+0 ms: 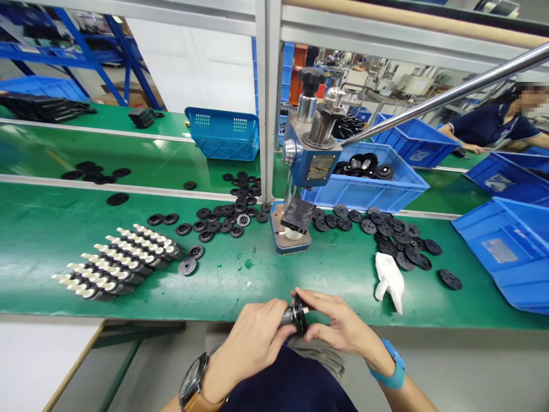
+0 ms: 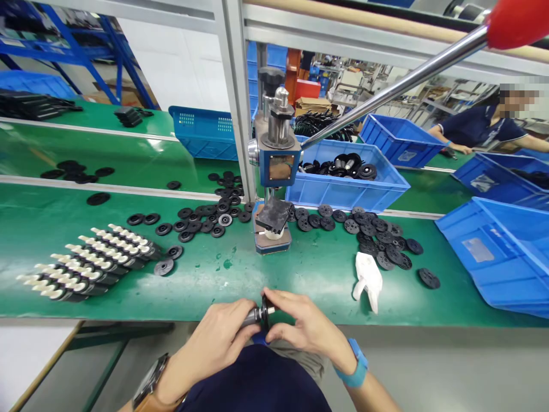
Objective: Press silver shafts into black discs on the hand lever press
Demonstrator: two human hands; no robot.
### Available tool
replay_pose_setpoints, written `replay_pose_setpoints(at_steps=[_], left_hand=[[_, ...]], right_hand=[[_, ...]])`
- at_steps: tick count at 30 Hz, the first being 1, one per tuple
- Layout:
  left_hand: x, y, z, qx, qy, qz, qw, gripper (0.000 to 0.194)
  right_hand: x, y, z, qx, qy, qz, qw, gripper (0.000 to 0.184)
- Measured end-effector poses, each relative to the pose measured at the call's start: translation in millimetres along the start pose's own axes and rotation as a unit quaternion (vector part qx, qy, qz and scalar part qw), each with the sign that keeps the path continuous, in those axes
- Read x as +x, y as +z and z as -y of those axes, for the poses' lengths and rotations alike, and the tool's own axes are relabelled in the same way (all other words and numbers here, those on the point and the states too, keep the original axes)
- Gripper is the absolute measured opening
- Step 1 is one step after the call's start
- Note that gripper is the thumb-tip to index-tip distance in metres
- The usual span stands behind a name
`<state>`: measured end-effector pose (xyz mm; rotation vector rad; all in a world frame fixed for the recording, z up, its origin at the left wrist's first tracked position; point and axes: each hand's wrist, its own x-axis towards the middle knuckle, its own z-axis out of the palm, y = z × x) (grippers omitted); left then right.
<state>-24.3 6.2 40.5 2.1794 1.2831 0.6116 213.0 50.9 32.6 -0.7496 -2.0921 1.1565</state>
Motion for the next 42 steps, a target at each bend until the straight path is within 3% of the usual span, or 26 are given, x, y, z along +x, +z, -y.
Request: replay_pose_setpoints(at_steps=[4,9,15,18,21,23,27,30,36,42], left_hand=[[-0.5,0.2,-1.9,0.002,0.019,-0.013,1.000,0.006],[-1.2,0.1,2.3,-0.012,-0.016,-0.007,1.000,0.007],[-15.8,7.4,37.8,-0.092,-0.079,-0.069,0.990,0.008],[-27.1,15.0,61.7,-0.168,-0.137,-0.148,0.965,0.014],[-36.3,20.0,78.7,-0.258,-0.201,-0.247,0.912,0.031],[-40.1,20.1,84.4,-0.299,-0.231,-0.294,0.878,0.045],[-42.4,16.3,86.9,-0.357,-0.259,-0.328,0.835,0.059],[-40.8,13.7,85.9,-0.371,-0.256,-0.346,0.823,0.059],[-32.3,12.5,78.3,-0.394,-0.221,-0.356,0.818,0.051],[-28.2,17.3,73.5,-0.410,-0.209,-0.343,0.819,0.051]], right_hand=[[4.2,1.3,6.6,-0.013,-0.028,0.022,0.999,0.077],[14.3,1.6,7.3,-0.034,-0.052,0.035,0.997,0.079],[44.0,20.5,6.3,-0.080,-0.034,0.072,0.994,0.078],[80.2,34.5,-0.6,-0.104,0.040,0.074,0.991,0.064],[135.9,45.4,-16.0,-0.181,0.115,0.025,0.976,0.042],[178.8,52.2,-29.4,-0.222,0.128,-0.014,0.966,0.041],[251.9,69.4,-52.7,-0.287,0.175,-0.057,0.940,0.040],[280.8,84.0,-62.3,-0.326,0.218,-0.068,0.917,0.045],[289.9,97.0,-67.2,-0.364,0.245,-0.071,0.896,0.036],[256.8,83.4,-38.4,-0.334,0.179,-0.080,0.922,0.030]])
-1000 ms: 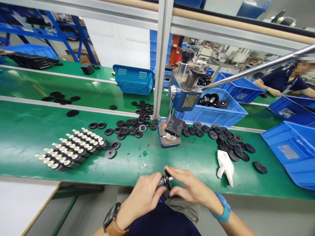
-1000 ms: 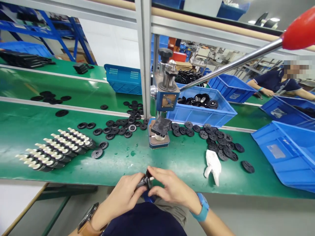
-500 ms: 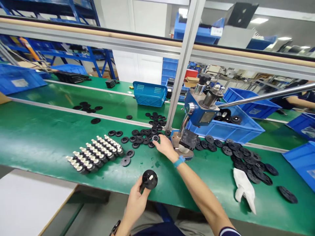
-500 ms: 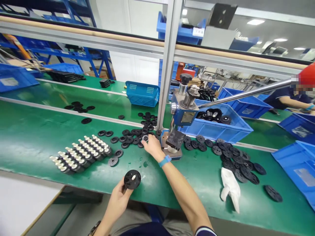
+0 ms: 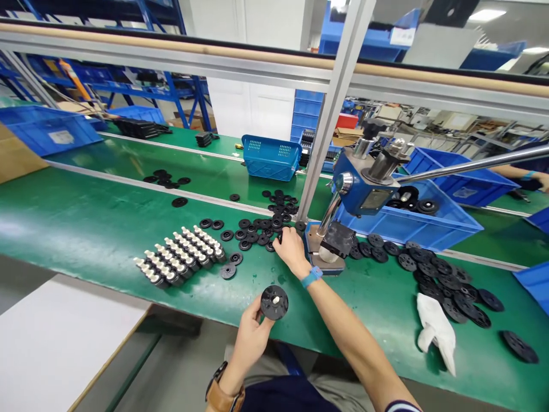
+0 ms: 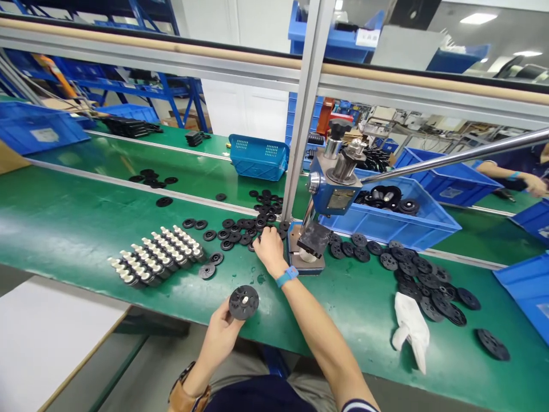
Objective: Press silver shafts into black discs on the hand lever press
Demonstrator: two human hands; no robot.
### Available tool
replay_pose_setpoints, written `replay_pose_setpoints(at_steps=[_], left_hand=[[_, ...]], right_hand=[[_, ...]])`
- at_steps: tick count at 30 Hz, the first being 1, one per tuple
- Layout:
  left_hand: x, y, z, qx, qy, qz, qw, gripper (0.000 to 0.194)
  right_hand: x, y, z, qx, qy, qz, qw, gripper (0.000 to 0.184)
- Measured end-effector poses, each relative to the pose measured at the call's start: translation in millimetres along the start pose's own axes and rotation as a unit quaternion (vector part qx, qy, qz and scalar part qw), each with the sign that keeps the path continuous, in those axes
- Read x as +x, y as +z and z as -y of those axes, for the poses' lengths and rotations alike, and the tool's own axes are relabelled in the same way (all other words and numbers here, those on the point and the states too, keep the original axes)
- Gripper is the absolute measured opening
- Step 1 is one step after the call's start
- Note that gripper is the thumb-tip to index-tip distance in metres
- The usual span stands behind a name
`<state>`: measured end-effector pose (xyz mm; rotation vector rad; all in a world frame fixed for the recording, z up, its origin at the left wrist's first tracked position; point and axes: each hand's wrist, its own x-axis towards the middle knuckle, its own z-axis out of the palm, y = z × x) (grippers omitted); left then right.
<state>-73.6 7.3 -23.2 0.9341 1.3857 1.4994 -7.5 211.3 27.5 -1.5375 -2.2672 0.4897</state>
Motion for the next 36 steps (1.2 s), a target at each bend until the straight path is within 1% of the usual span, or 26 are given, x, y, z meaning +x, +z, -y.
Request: replay_pose_setpoints(at_steps=[2,5,7,8,9,12,14,16,19,21,24,27,31,36], left_hand=[[-0.4,1.6,-0.6,0.000,0.000,0.016,1.000,0.047],[-0.4,7.0,-4.6,0.003,-0.003,0.050,0.999,0.043],[-0.4,13.8,-8.3,0.003,-0.004,0.077,0.997,0.045],[-0.6,18.1,-9.9,0.002,-0.002,0.093,0.996,0.046],[-0.9,22.8,-11.3,0.002,0.000,0.110,0.994,0.047],[-2.8,37.4,-12.2,0.011,0.010,0.169,0.986,0.046],[-4.8,45.3,-10.5,0.018,0.022,0.213,0.977,0.042],[-6.6,50.6,-8.5,0.024,0.036,0.247,0.968,0.037],[-7.7,54.9,-8.1,0.035,0.054,0.275,0.959,0.033],[-7.4,56.8,-9.7,0.045,0.065,0.289,0.954,0.032],[-7.0,59.1,-11.8,0.055,0.082,0.301,0.948,0.033],[-7.7,60.1,-11.6,0.064,0.093,0.305,0.946,0.033],[-8.8,59.3,-10.2,0.071,0.100,0.315,0.941,0.033],[-7.1,57.3,-11.9,0.093,0.101,0.314,0.939,0.034]], right_hand=[[-27.5,-23.2,-2.0,0.028,-0.044,-0.011,0.999,0.037],[-78.3,-66.6,-10.7,0.091,-0.134,-0.009,0.987,0.041],[-112.2,-94.3,-18.8,0.178,-0.228,0.006,0.957,0.045],[-127.5,-105.7,-22.7,0.199,-0.256,0.023,0.946,0.048],[-141.3,-114.9,-26.0,0.209,-0.273,0.039,0.938,0.050],[-171.1,-129.6,-33.3,0.175,-0.276,0.084,0.941,0.051],[-182.2,-132.1,-37.6,0.158,-0.279,0.099,0.942,0.047],[-189.1,-132.8,-43.3,0.164,-0.287,0.098,0.939,0.043],[-195.6,-132.5,-55.2,0.192,-0.307,0.055,0.931,0.042],[-198.6,-130.4,-63.9,0.214,-0.323,0.016,0.922,0.047],[-201.3,-123.0,-74.7,0.252,-0.334,-0.024,0.908,0.054],[-202.9,-113.5,-80.6,0.292,-0.340,-0.046,0.893,0.057],[-204.8,-104.6,-83.1,0.316,-0.334,-0.053,0.886,0.062],[-207.2,-101.2,-85.0,0.319,-0.332,-0.052,0.886,0.063]])
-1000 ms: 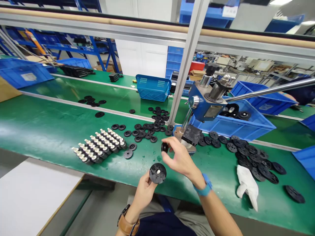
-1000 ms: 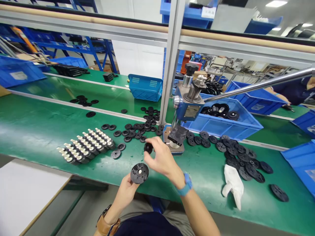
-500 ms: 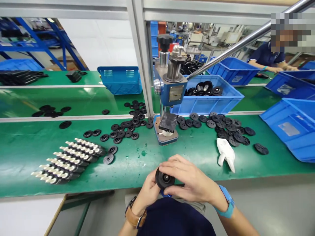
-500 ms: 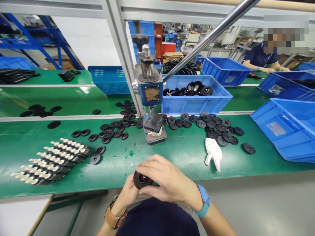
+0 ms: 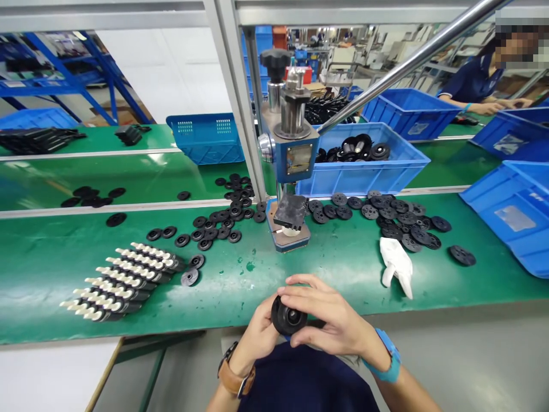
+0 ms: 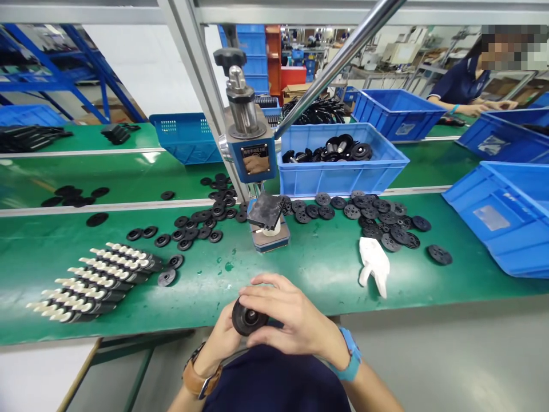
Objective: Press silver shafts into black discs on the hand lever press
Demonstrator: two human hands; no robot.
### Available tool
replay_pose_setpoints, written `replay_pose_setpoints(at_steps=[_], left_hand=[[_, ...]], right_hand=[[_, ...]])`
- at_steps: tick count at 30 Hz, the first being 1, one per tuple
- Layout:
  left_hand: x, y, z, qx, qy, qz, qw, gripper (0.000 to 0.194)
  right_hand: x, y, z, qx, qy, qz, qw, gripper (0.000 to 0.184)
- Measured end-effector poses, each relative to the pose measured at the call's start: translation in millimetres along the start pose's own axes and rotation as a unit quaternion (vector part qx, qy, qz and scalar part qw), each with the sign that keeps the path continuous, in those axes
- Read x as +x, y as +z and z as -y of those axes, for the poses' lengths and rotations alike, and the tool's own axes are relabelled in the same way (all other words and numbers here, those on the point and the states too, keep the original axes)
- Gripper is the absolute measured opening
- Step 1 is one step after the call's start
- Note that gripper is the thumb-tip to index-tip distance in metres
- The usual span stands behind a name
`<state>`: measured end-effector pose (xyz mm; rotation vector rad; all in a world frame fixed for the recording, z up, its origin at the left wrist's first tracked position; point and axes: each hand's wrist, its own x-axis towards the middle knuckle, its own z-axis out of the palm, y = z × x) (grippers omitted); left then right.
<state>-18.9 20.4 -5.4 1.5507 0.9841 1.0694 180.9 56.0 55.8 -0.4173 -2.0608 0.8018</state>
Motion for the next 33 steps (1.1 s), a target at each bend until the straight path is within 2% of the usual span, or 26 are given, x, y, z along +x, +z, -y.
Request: replay_pose_setpoints(at_steps=[12,33], left_hand=[[-5.6,0.2,6.5,0.019,-0.018,-0.018,0.999,0.033],[-13.0,0.7,9.5,0.015,-0.048,-0.026,0.998,0.040]], right_hand=[[-6.3,3.4,7.5,-0.050,0.020,0.009,0.999,0.061],[-8.4,8.1,7.1,-0.038,0.028,0.002,0.999,0.062]])
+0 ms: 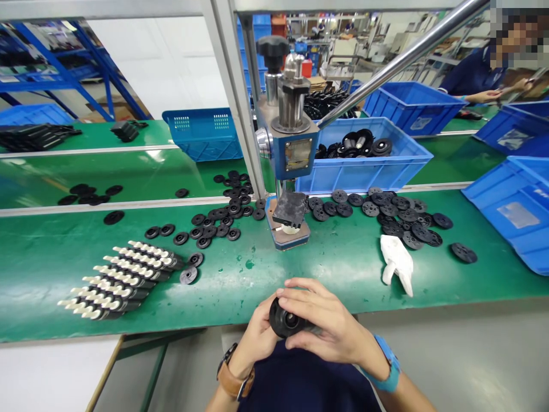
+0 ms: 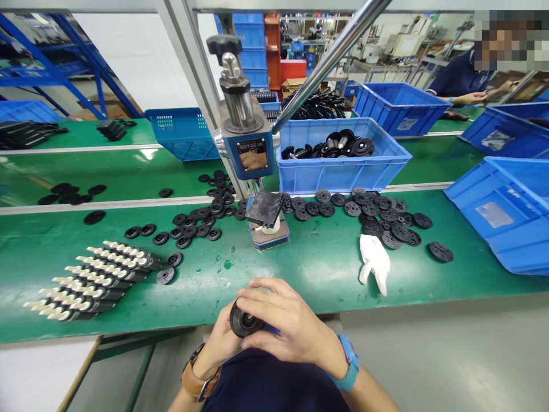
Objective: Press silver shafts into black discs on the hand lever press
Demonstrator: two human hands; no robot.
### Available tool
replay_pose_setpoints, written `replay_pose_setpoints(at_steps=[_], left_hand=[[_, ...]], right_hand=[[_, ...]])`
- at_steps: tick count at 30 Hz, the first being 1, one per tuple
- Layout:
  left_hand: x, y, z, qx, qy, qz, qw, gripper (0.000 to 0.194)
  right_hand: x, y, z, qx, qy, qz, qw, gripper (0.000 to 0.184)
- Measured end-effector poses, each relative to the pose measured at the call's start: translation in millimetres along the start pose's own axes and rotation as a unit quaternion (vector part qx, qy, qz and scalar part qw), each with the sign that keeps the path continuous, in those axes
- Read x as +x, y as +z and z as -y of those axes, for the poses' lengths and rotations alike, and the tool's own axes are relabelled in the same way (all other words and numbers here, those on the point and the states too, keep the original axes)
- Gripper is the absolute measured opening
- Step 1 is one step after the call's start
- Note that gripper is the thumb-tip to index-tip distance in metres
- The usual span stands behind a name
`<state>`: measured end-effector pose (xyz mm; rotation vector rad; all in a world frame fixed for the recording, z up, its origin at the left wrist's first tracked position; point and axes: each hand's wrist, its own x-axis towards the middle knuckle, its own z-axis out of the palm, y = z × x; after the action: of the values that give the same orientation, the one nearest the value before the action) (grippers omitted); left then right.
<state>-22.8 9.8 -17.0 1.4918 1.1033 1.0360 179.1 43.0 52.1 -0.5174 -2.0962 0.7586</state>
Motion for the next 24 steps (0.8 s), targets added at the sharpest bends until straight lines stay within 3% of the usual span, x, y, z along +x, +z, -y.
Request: replay_pose_setpoints(at_steps=[18,24], left_hand=[[2.0,4.5,-7.1,-0.029,0.001,0.013,0.999,0.040],[3.5,6.1,-7.3,-0.047,-0.001,0.011,0.999,0.040]], right_hand=[[-0.8,2.7,3.3,0.033,0.004,0.000,0.999,0.062],[-3.4,3.0,0.8,0.027,0.033,0.001,0.999,0.075]])
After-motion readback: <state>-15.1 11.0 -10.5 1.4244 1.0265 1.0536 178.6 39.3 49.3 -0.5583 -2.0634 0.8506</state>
